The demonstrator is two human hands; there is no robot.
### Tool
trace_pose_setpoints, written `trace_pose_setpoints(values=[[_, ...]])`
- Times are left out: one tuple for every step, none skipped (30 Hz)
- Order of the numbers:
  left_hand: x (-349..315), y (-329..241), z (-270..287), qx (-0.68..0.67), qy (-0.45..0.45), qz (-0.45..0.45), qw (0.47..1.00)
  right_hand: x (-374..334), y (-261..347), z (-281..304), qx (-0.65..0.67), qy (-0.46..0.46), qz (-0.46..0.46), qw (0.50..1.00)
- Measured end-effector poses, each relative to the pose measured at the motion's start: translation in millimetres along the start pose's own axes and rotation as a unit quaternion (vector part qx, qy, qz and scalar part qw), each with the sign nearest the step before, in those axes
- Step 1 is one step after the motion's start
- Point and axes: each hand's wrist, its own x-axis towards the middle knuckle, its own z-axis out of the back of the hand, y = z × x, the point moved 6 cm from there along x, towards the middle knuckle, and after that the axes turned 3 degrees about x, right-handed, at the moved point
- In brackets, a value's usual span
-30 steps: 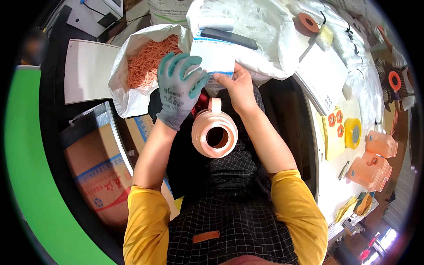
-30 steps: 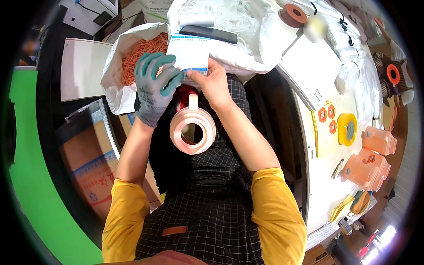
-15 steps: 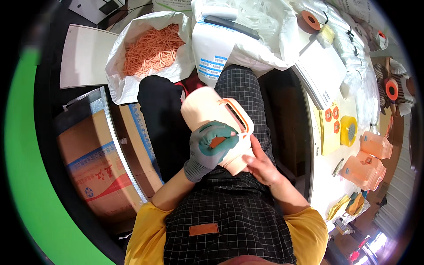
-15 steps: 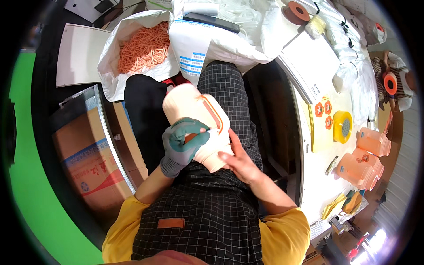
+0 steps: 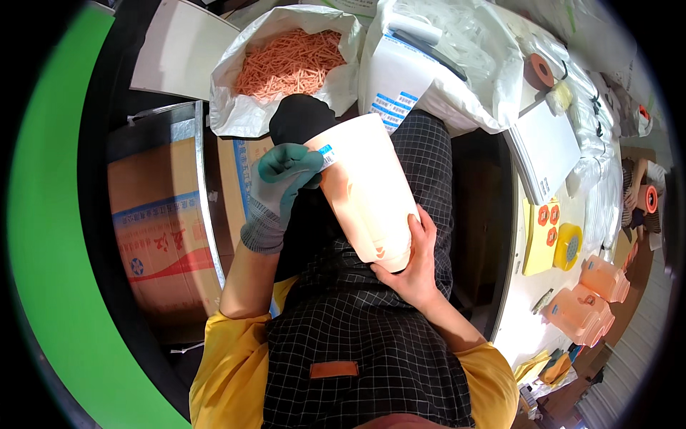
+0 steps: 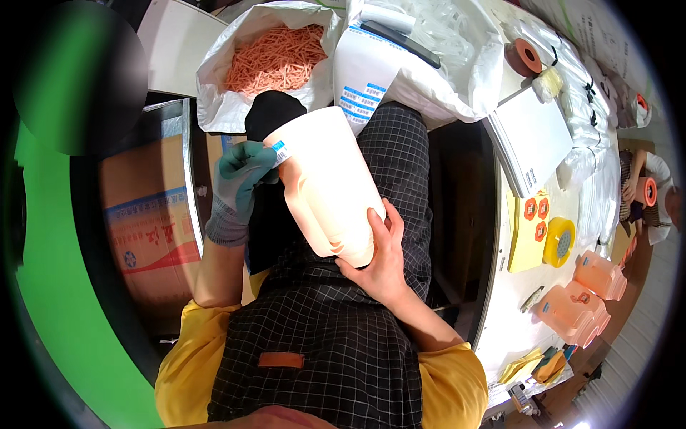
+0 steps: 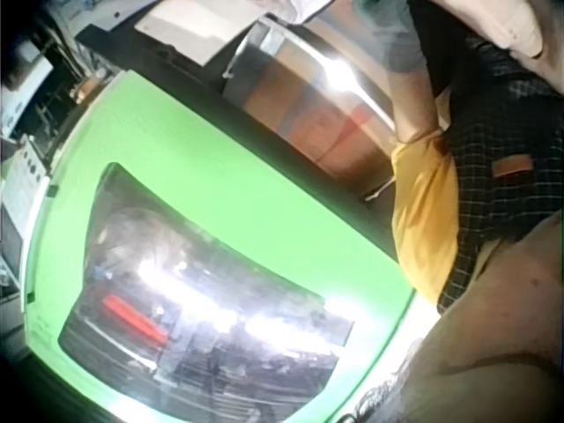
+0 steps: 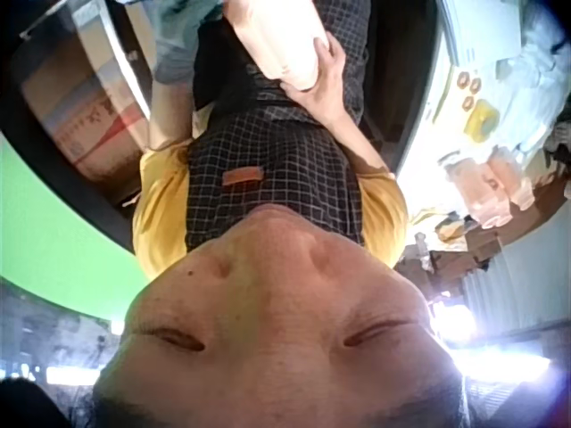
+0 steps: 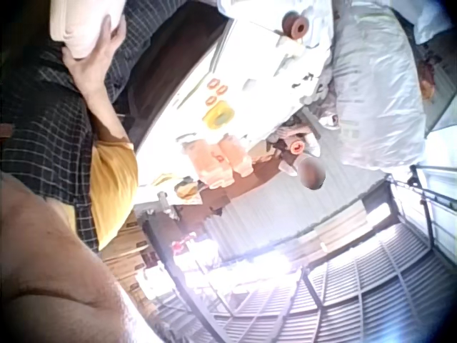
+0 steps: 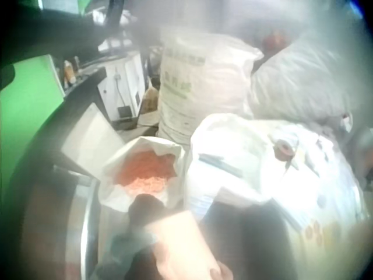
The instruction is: The person applies labels to orange plastic bottles, smoothing them down by hand and sorting labels from several sheets on a table.
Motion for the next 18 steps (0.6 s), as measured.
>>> trace_pose_setpoints(values=[[-0.8,3.4,1.5,-0.009,-0.006,0.015,1.000,1.4,1.2,-0.3,-0.005,-0.003,0.011,1.000],[-1.9,4.1,2.5,-0.009,-0.010,0.015,1.000,2.4,2.4,-0.7,-0.009,-0.005,0.021,1.000],[-3.1,4.1,3.5,-0.008,-0.014,0.015,1.000,2.7,3.6,-0.9,-0.012,-0.008,0.031,0.999],[-4.5,3.8,4.6,-0.008,-0.019,0.015,1.000,1.9,4.0,-1.4,-0.017,-0.006,0.032,0.999],[-3.5,3.7,3.4,0.003,-0.018,0.021,1.000,1.0,4.2,-0.6,-0.026,-0.009,0.033,0.999],[-2.7,3.3,2.3,0.014,-0.018,0.028,0.999,0.2,4.1,0.0,-0.035,-0.011,0.034,0.999],[-2.0,4.0,2.0,0.025,-0.017,0.034,0.999,-0.8,4.6,0.5,-0.045,-0.017,0.046,0.998],[-2.2,3.9,3.7,0.033,-0.015,0.033,0.999,-0.9,5.6,-0.3,-0.051,-0.019,0.058,0.997],[-2.2,4.8,6.4,0.040,-0.012,0.032,0.999,-1.0,7.3,-1.3,-0.057,-0.022,0.070,0.996],[-2.1,6.2,9.4,0.048,-0.009,0.032,0.998,-1.2,8.8,-2.9,-0.067,-0.021,0.073,0.995],[-1.1,6.6,13.2,0.081,-0.018,0.016,0.996,-1.4,10.8,-4.0,-0.077,-0.020,0.074,0.994],[0.3,7.5,17.4,0.114,-0.027,0.001,0.993,-1.7,13.0,-5.3,-0.087,-0.019,0.075,0.993],[0.0,9.5,22.0,0.148,-0.035,-0.014,0.988,-1.4,11.9,-6.3,-0.065,-0.013,0.056,0.996],[0.2,16.4,28.0,0.162,-0.035,-0.019,0.986,-1.3,8.6,-2.5,-0.047,-0.013,0.033,0.998],[1.7,19.6,37.4,0.174,-0.035,-0.031,0.984,2.7,5.5,2.6,-0.030,-0.014,0.016,0.999],[2.9,23.0,39.9,0.190,-0.043,-0.072,0.978,5.4,7.4,10.3,-0.035,-0.018,0.033,0.999],[6.1,22.5,39.0,0.207,-0.051,-0.115,0.970,8.4,4.4,22.1,-0.019,0.000,0.020,1.000],[1.9,19.8,29.1,0.220,-0.066,-0.183,0.956,12.4,-0.2,35.5,0.032,0.024,0.003,0.999]])
